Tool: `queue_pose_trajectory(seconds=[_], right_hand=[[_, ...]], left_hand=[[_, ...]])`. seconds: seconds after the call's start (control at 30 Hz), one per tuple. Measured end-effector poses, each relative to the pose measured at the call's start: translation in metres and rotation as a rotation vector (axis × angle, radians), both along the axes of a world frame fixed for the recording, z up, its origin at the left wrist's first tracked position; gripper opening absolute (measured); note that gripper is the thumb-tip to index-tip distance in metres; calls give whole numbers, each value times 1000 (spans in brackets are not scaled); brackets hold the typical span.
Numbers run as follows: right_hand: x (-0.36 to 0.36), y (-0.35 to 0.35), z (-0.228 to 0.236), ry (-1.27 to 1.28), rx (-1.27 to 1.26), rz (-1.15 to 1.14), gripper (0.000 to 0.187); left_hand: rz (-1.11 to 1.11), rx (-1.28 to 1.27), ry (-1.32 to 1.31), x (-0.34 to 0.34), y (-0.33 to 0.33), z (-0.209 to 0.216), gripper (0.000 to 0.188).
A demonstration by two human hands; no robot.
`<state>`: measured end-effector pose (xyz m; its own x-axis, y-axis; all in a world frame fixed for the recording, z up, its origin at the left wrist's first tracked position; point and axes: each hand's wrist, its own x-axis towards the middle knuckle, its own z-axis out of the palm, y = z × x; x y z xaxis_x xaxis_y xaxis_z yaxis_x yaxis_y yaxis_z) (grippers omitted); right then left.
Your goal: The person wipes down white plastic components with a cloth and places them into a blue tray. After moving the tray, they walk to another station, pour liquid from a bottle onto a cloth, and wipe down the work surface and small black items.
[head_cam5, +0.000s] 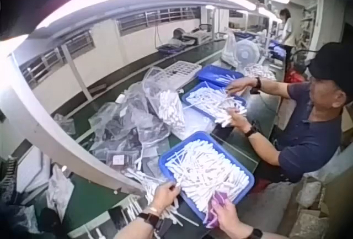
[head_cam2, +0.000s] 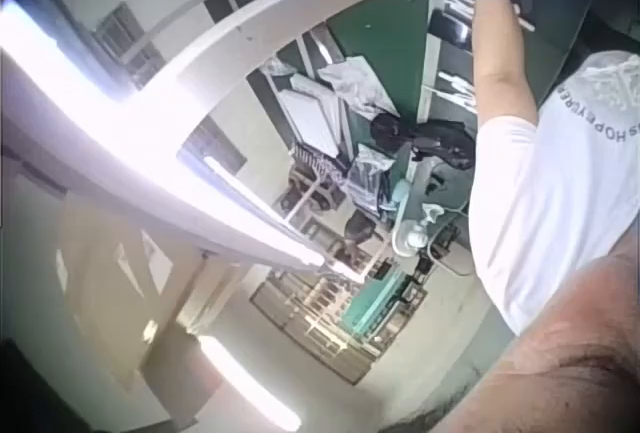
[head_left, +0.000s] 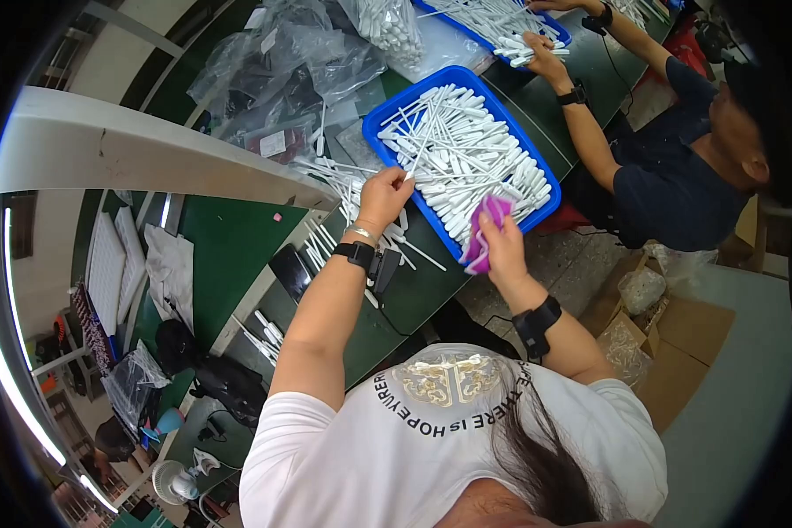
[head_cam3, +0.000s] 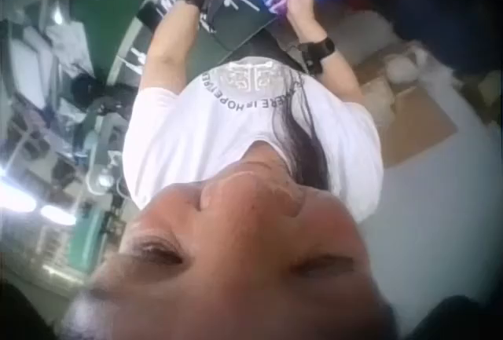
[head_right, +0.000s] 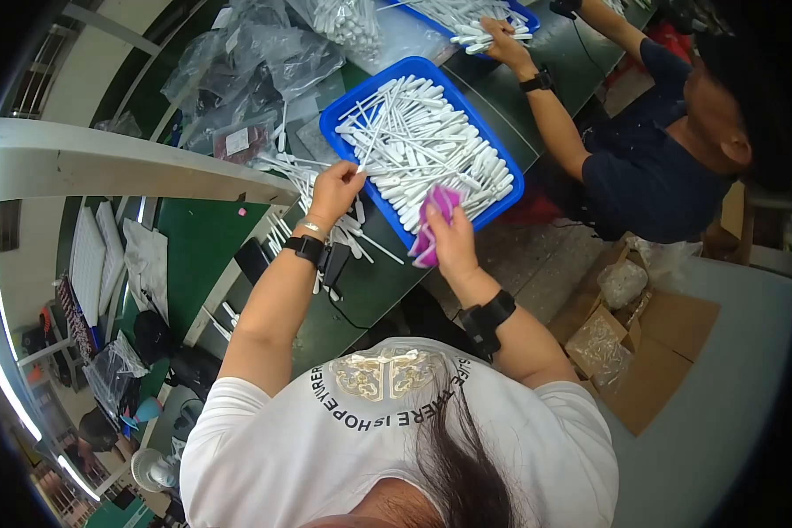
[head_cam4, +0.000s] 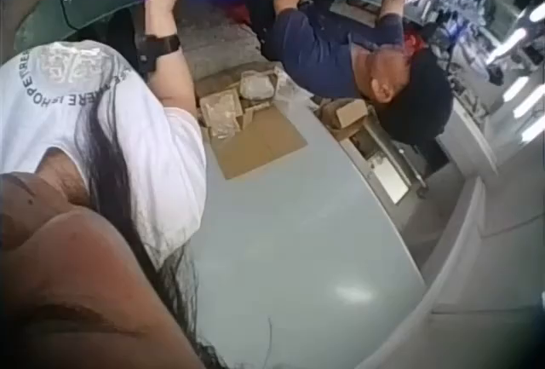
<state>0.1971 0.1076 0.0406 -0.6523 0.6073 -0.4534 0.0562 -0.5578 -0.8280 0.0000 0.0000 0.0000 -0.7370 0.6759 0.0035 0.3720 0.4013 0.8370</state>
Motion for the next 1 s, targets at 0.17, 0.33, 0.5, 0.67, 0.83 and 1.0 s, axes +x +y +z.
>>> queue_pose_trajectory(seconds=[0.17,0.33,0.5,0.67,0.83,1.0], right_hand=[[20,-34,-14,-44,33,106,19],[24,-40,-12,-58,21,211,18],[20,-34,-4,-71,48,216,16],[31,-32,-9,-94,23,272,16],[30,-52,-14,-142,17,357,16],[24,-76,-5,-143,39,497,15]], left_hand=[[18,28,116,4,1,5,17],[11,55,182,2,-3,3,17],[111,38,-77,13,-31,15,19],[299,-54,-270,68,-108,20,19],[556,-56,-381,101,-169,-16,23],[568,-260,-63,88,-174,-21,26]])
